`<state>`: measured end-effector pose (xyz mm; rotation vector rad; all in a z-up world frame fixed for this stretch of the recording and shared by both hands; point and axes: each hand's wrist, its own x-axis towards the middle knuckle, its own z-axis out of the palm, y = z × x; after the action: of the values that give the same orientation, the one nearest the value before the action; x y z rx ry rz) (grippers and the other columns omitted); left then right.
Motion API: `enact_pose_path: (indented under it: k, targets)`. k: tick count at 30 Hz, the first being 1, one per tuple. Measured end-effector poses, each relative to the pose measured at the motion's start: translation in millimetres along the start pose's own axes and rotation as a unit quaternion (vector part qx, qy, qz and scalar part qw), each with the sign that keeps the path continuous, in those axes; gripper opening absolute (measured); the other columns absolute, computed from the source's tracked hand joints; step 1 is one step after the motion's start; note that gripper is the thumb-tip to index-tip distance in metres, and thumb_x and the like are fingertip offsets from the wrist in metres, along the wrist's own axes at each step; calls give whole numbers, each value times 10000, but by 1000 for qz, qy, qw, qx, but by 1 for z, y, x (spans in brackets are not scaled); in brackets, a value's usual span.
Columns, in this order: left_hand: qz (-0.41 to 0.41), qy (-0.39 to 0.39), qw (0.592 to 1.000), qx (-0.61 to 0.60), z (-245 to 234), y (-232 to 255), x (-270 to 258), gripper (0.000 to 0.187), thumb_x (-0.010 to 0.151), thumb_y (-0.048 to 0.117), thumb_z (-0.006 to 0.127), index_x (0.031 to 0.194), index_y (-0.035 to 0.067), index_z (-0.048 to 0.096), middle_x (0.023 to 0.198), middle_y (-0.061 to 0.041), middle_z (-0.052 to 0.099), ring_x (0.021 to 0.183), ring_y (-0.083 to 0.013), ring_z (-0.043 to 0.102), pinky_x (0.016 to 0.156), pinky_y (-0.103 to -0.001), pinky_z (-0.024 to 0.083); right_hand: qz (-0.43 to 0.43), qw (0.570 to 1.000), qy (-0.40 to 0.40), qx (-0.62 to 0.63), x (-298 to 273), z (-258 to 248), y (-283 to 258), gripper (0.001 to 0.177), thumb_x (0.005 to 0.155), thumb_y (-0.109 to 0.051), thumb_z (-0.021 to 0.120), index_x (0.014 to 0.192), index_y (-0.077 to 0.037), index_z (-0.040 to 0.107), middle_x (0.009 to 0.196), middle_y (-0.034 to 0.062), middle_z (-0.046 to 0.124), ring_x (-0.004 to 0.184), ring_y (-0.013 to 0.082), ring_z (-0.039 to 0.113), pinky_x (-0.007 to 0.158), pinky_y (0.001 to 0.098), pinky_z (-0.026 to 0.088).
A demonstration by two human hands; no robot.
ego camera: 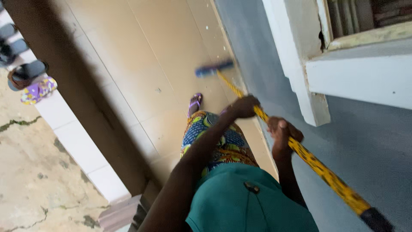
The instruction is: The person sweeps a tiled entryway floor using a broom, then picks up a piece of paper and a sandal by hand, placing the paper in a pink basket and the sandal back onto a ledge.
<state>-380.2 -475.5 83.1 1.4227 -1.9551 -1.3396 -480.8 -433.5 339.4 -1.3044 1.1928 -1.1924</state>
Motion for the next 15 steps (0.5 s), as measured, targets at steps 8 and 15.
enact_pose_path:
  k: [8, 15]
  targets:
    - [-14, 244, 967, 74, -41, -51, 1, 551, 622, 239, 835, 1091, 57, 610, 1187, -189, 634, 1241, -456, 521, 850, -479, 546, -109, 988, -105, -5, 31, 31, 80, 353, 1158, -229, 548, 887, -12, 615, 742, 85, 596, 679, 160, 585, 884, 457, 580]
    - [3, 31, 995, 95, 69, -49, 29, 259, 997, 293, 738, 1070, 59, 656, 1109, -184, 664, 1144, -372, 633, 1043, -481, 524, -98, 984, -10, 146, -1, -23, 79, 286, 1015, -118, 610, 823, 78, 530, 558, 56, 524, 469, 137, 516, 537, 341, 504]
